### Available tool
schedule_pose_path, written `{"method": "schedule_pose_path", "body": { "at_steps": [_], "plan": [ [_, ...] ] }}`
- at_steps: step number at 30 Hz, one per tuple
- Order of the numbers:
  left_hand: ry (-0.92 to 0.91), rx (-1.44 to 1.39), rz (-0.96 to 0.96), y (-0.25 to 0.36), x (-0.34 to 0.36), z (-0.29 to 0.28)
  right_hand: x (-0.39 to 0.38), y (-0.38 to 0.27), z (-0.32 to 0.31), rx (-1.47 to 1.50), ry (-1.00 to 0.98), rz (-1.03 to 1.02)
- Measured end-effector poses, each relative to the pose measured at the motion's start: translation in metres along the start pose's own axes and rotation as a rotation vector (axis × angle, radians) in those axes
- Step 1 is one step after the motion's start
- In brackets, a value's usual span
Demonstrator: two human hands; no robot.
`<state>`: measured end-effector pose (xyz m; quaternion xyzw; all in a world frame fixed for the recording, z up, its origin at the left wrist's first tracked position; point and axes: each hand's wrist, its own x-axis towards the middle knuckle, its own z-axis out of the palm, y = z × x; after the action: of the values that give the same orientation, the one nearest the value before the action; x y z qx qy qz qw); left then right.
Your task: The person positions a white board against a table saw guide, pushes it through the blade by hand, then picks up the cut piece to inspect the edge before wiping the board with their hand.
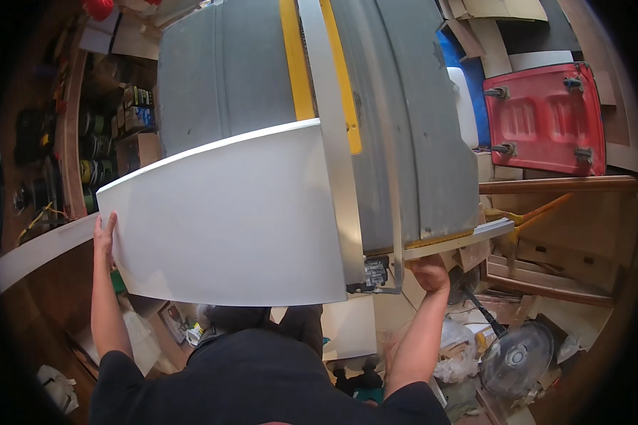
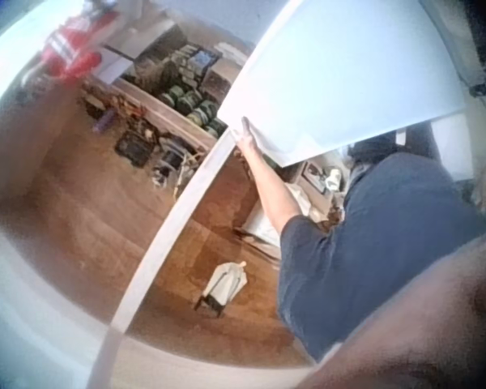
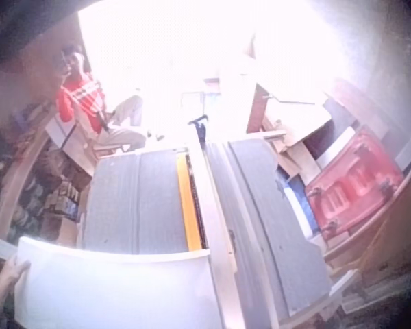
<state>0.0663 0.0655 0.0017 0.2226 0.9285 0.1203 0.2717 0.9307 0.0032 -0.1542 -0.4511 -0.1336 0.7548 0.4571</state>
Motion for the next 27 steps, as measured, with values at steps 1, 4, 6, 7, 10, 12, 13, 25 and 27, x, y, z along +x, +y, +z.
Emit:
{"method": "schedule_pose_path", "body": {
  "at_steps": [1,4,6,7,10,12,13,25,27],
  "plan": [
    [0.006,-0.005,-0.001,0.001,-0.002,0.002,0.003,-0.005,0.011,-0.124,0.027,0.033],
    [0.036,-0.008,0.013,-0.003,0.0,0.001,0.003,-0.015,0.033,-0.428,0.207,0.164],
    [0.031,-0.012,0.027,-0.003,0.001,0.001,0.002,-0.007,0.033,-0.554,0.31,0.125],
    [0.018,-0.015,0.028,0.001,-0.004,0.0,0.001,-0.005,0.05,-0.529,0.357,0.091],
    [0.038,-0.013,0.023,0.001,-0.007,0.002,0.0,0.0,0.06,-0.569,0.419,0.003],
    [0.045,-0.009,0.024,0.001,-0.007,0.001,0.0,0.001,0.062,-0.62,0.428,-0.035],
    [0.035,-0.009,0.027,0.002,-0.008,0.001,0.0,-0.001,0.068,-0.639,0.43,-0.045],
    [0.057,0.038,0.001,0.008,-0.011,0.002,-0.002,0.001,0.073,-0.787,0.427,-0.119],
    [0.053,0.028,0.001,0.008,-0.011,0.002,-0.003,0.0,0.07,-0.822,0.422,-0.117]
  ]
}}
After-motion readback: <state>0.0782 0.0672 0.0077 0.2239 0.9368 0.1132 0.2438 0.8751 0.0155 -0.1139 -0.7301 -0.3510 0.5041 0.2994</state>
